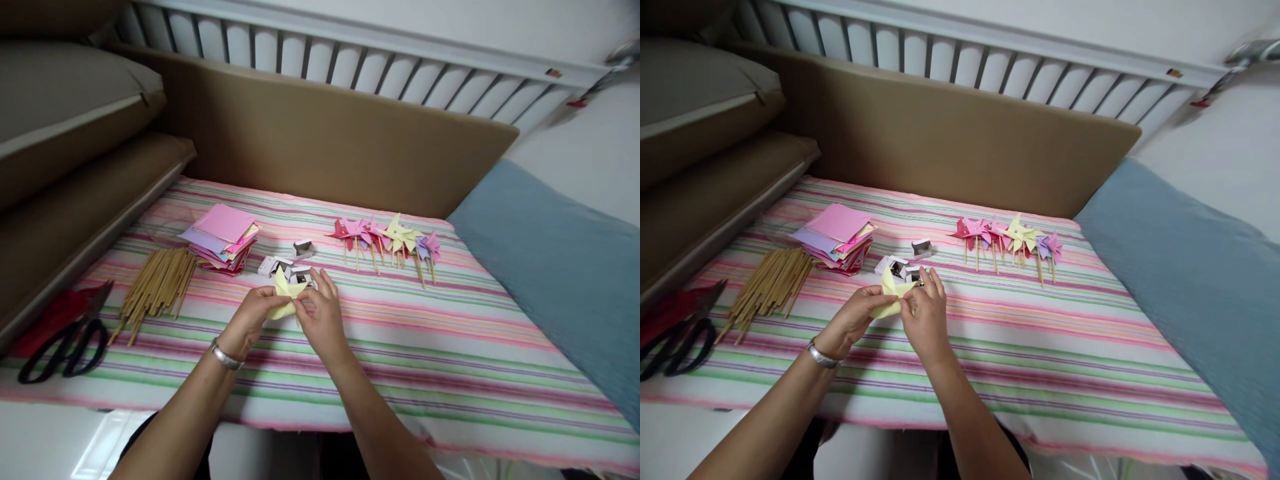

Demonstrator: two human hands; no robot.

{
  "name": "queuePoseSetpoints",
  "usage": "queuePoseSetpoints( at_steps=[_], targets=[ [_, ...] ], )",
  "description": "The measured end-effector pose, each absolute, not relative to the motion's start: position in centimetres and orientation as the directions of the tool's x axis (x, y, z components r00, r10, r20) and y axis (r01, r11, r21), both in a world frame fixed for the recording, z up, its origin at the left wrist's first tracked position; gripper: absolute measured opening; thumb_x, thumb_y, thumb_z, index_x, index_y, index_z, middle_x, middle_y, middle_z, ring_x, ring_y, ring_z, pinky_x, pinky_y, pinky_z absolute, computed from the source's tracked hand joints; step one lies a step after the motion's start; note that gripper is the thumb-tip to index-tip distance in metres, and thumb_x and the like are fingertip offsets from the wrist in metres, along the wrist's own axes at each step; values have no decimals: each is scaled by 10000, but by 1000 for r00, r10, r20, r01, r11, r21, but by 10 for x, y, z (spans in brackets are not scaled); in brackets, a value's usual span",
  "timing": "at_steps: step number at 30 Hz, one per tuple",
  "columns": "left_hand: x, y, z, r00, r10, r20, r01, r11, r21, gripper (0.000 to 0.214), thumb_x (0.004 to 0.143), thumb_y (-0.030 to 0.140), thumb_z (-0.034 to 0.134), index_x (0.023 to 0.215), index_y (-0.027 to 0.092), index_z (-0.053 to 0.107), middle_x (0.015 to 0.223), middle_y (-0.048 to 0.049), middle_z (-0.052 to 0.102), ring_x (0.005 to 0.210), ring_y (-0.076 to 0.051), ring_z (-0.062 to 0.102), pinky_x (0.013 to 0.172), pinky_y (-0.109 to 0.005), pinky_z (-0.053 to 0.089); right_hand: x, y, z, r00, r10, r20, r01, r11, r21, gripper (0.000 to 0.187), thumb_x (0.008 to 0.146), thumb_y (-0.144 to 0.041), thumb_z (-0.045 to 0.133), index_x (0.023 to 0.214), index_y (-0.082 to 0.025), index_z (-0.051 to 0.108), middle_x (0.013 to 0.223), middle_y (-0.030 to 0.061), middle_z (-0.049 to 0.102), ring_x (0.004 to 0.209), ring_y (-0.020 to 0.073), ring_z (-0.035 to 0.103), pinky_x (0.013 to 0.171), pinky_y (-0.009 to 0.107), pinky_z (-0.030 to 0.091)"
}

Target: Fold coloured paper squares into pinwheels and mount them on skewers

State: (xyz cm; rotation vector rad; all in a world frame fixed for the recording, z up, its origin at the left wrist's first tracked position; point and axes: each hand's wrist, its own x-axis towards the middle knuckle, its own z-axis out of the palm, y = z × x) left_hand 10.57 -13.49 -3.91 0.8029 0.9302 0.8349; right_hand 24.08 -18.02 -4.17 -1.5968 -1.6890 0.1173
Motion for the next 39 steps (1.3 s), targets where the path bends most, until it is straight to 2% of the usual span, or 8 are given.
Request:
queuePoseSetpoints(
  at_steps=[15, 21, 24, 28, 31, 33, 36, 39],
  targets=[
    [108, -135, -46, 312, 887, -340, -200, 411, 889, 256, 480, 262, 785, 672, 112, 706, 581, -19, 650, 509, -105, 525, 527, -219, 347, 240, -176, -46, 122, 884, 451, 809, 174, -561, 58, 741, -184, 590, 693, -197, 620, 1317, 113, 500, 1303, 280, 323, 1028, 491, 311],
    [91, -136, -19, 224, 940, -258, -255, 312, 915, 178, 478, 229, 758, 597, 113, 695, 572, -30, 655, 513, -125, 538, 545, -241, 388, 238, -180, -40, 228, 859, 458, 669, 203, -715, 108, 767, -274, 589, 827, -205, 646, 1289, 113, 526, 1210, 261, 454, 1001, 463, 361],
    [69, -142, 16, 180, 969, -168, -313, 218, 925, 175, 493, 207, 752, 636, 115, 711, 626, -40, 682, 567, -145, 576, 589, -253, 425, 228, -178, -41, 360, 860, 361, 499, 150, -853, 193, 784, -309, 564, 924, -192, 625, 1133, 108, 627, 1041, 236, 584, 915, 410, 446],
    [28, -149, 52, 105, 994, -37, -389, 75, 918, 203, 548, 201, 748, 737, 128, 727, 714, -34, 708, 633, -148, 605, 630, -244, 453, 190, -169, -55, 188, 965, 182, 407, 92, -909, 182, 785, -281, 530, 868, -168, 645, 816, 58, 698, 741, 192, 651, 700, 308, 519],
    [-3, -146, 61, -115, 993, -4, -478, -52, 877, 209, 551, 203, 758, 745, 136, 721, 723, -20, 710, 650, -141, 615, 654, -234, 461, 167, -156, -61, 26, 986, 166, 532, 127, -837, 172, 793, -217, 510, 829, -179, 674, 804, 35, 705, 728, 161, 652, 690, 256, 509],
    [-18, -141, 60, -206, 978, -33, -528, -83, 845, 230, 544, 186, 756, 764, 132, 718, 737, -21, 711, 672, -144, 625, 675, -235, 468, 166, -146, -58, -5, 984, 178, 728, 126, -674, 210, 831, -213, 477, 887, -203, 679, 895, 23, 701, 812, 139, 648, 745, 225, 489],
    [-28, -131, 52, -209, 975, -69, -581, -67, 811, 218, 546, 164, 748, 756, 117, 712, 750, -34, 715, 682, -142, 632, 688, -231, 477, 185, -127, -44, 38, 990, 136, 947, 8, -320, 264, 877, -240, 430, 991, -234, 668, 1003, 28, 676, 898, 146, 628, 761, 227, 466],
    [-23, -122, 43, -144, 986, -88, -610, -18, 792, 232, 528, 160, 760, 750, 110, 714, 750, -42, 720, 662, -140, 629, 668, -225, 475, 204, -106, -33, 56, 995, 77, 986, -42, -163, 254, 857, -217, 455, 937, -215, 696, 961, 73, 681, 892, 203, 627, 716, 268, 452]
  ],
)
